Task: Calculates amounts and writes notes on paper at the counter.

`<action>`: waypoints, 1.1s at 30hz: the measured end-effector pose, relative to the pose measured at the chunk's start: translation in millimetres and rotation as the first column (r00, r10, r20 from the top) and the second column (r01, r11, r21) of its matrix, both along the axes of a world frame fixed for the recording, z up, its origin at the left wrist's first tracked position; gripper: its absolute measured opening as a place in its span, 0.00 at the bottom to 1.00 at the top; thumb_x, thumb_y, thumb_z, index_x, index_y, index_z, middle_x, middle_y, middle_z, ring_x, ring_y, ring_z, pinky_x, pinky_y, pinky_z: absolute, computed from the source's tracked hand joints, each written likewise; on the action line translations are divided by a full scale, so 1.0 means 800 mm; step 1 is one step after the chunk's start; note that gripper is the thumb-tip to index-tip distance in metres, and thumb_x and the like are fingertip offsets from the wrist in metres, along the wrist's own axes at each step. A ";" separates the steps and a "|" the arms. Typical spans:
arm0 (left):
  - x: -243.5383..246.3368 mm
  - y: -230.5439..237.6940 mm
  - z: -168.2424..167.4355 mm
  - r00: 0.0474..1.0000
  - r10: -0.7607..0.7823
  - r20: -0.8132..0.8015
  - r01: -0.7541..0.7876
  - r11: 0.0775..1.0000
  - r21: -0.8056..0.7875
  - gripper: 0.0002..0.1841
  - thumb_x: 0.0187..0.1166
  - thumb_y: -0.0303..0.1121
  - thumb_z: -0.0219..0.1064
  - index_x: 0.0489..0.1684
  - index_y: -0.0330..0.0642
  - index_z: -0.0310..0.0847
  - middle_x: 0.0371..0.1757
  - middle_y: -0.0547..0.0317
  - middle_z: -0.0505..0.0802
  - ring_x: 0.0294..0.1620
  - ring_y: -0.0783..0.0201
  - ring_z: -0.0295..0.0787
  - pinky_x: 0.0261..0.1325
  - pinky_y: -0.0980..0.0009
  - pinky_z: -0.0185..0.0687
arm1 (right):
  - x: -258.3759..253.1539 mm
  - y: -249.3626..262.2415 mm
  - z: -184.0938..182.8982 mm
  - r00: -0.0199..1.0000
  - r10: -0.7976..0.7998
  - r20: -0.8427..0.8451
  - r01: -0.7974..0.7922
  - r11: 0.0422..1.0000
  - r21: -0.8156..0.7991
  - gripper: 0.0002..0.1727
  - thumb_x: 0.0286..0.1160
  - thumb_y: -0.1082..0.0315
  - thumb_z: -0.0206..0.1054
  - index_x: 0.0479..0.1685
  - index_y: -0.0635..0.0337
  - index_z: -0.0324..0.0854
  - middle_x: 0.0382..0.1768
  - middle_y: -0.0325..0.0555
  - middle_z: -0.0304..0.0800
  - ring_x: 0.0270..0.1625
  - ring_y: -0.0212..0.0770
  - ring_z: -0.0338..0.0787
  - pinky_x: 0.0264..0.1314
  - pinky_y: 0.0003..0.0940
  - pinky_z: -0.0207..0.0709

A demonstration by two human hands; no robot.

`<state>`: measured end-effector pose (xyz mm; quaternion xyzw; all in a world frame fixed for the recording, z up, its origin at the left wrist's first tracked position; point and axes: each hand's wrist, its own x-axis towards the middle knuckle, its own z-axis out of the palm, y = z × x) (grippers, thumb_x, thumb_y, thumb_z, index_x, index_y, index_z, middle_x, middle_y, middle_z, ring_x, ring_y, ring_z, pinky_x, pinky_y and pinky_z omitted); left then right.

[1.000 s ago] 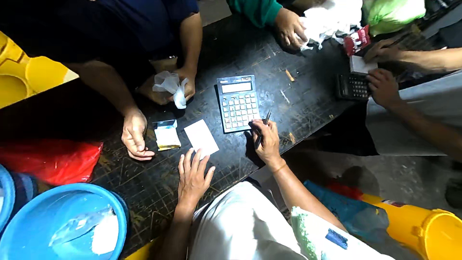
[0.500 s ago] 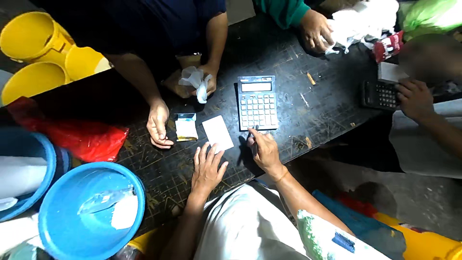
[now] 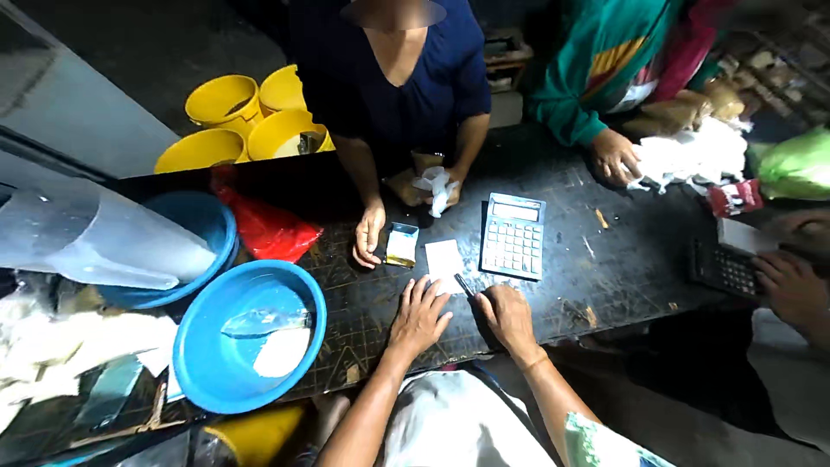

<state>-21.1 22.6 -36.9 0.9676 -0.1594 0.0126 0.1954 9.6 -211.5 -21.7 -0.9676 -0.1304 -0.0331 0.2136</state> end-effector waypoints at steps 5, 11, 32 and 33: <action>-0.006 0.001 -0.002 0.998 0.015 0.065 -0.010 0.997 -0.080 0.22 0.88 0.53 0.54 0.70 0.56 0.85 0.82 0.59 0.80 0.89 0.48 0.65 0.90 0.43 0.53 | -0.013 -0.009 -0.015 0.986 -0.009 0.169 -0.007 0.996 0.091 0.22 0.87 0.55 0.54 0.39 0.59 0.90 0.38 0.49 0.94 0.47 0.50 0.93 0.53 0.48 0.84; 0.006 0.014 0.013 0.936 0.262 0.236 -0.167 0.918 -0.359 0.14 0.84 0.35 0.61 0.57 0.43 0.91 0.62 0.48 0.91 0.73 0.46 0.82 0.78 0.51 0.75 | -0.010 -0.007 -0.015 0.984 -0.043 0.172 0.023 0.992 0.121 0.20 0.86 0.56 0.55 0.40 0.60 0.91 0.39 0.49 0.95 0.48 0.50 0.94 0.54 0.49 0.85; 0.052 0.029 0.096 0.835 0.513 -0.201 -0.533 0.843 -0.064 0.10 0.79 0.29 0.69 0.53 0.40 0.91 0.58 0.47 0.91 0.65 0.48 0.86 0.73 0.48 0.78 | -0.009 -0.029 -0.024 0.993 -0.003 0.116 -0.033 0.949 0.312 0.19 0.84 0.58 0.57 0.37 0.59 0.91 0.37 0.48 0.95 0.45 0.49 0.93 0.51 0.49 0.84; 0.033 0.021 0.106 0.808 0.541 -0.236 -0.581 0.798 -0.161 0.10 0.78 0.31 0.71 0.52 0.40 0.91 0.58 0.49 0.92 0.64 0.52 0.87 0.73 0.51 0.80 | -0.011 -0.033 -0.017 0.996 0.017 0.086 -0.043 0.949 0.312 0.18 0.84 0.60 0.58 0.39 0.63 0.91 0.38 0.53 0.95 0.46 0.53 0.94 0.54 0.53 0.86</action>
